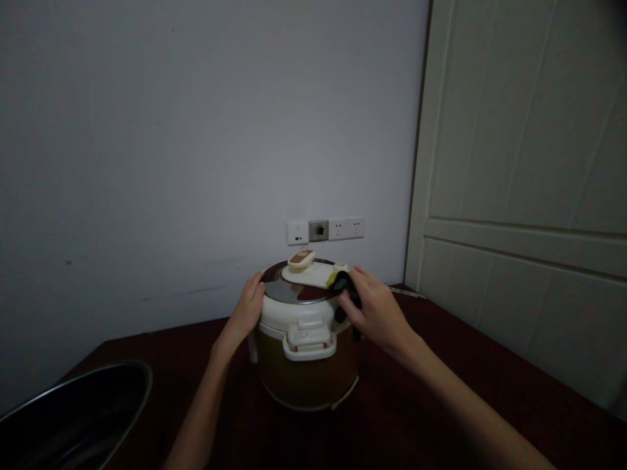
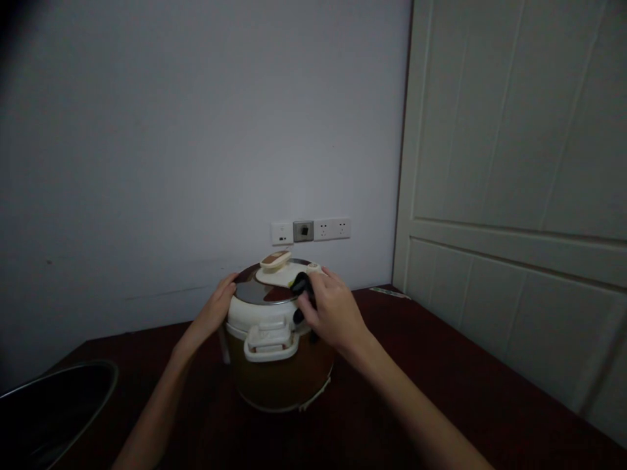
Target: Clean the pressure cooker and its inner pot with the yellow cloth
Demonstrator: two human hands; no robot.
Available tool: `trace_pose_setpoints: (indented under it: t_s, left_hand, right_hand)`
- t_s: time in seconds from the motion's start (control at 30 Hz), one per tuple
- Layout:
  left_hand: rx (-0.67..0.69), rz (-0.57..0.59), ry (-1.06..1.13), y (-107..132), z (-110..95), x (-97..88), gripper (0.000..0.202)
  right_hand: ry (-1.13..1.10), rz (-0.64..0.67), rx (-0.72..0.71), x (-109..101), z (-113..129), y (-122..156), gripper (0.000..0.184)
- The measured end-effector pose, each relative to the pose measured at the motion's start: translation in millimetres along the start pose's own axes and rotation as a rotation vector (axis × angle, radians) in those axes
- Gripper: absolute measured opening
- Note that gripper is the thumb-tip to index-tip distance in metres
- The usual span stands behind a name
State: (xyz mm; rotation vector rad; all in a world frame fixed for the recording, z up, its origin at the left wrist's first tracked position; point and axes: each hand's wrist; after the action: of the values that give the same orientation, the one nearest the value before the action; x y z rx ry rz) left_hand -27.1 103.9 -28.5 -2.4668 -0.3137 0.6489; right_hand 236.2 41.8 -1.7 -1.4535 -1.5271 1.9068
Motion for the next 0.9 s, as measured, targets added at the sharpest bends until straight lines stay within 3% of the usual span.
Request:
trace_pose_setpoints:
  t_s: [0.07, 0.13, 0.23, 0.37, 0.5, 0.67, 0.77, 0.9]
  left_hand:
    - [-0.006, -0.005, 0.002, 0.3, 1.3, 0.8, 0.048]
    - [-0.009, -0.025, 0.004, 0.5, 2.5, 1.7, 0.048]
    - [-0.009, -0.024, -0.007, 1.0, 1.8, 1.9, 0.049]
    - [-0.018, 0.006, -0.02, 2.4, -3.2, -0.1, 0.048]
    - [-0.008, 0.019, -0.018, 3.9, -6.4, -1.8, 0.048]
    - [-0.024, 0.018, -0.028, 3.7, -4.0, -1.3, 0.045]
    - [-0.022, 0.025, -0.042, 3.1, -2.2, -0.5, 0.046]
    - [-0.011, 0.033, -0.032, 3.9, -1.5, -0.2, 0.046]
  right_hand:
    - [-0.026, -0.139, 0.036, 5.3, -16.6, 8.3, 0.026]
    - [-0.067, -0.158, 0.033, 15.9, -31.2, 6.6, 0.029]
    - [-0.193, -0.035, 0.058, 33.1, -44.5, -12.7, 0.026]
    - [-0.262, 0.129, 0.249, 41.6, -50.3, -39.6, 0.021]
    - [-0.259, 0.154, 0.25, 27.3, -47.1, -35.9, 0.017]
    - [-0.447, 0.118, 0.21, -12.8, -18.9, -3.4, 0.023]
    - [-0.529, 0.119, 0.064, -29.6, 2.0, 13.8, 0.026]
    - [-0.586, 0.162, -0.119, -29.8, 15.1, 27.1, 0.031]
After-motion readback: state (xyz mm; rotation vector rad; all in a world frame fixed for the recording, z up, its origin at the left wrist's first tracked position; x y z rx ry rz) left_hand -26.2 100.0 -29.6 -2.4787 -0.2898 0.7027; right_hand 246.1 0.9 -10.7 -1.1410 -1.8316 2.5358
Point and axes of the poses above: each hand's wrist, its own y-axis away from the middle knuckle, its own x-axis out of the palm, z = x × y, and after that the axes turned 5 degrees about y, right-handed
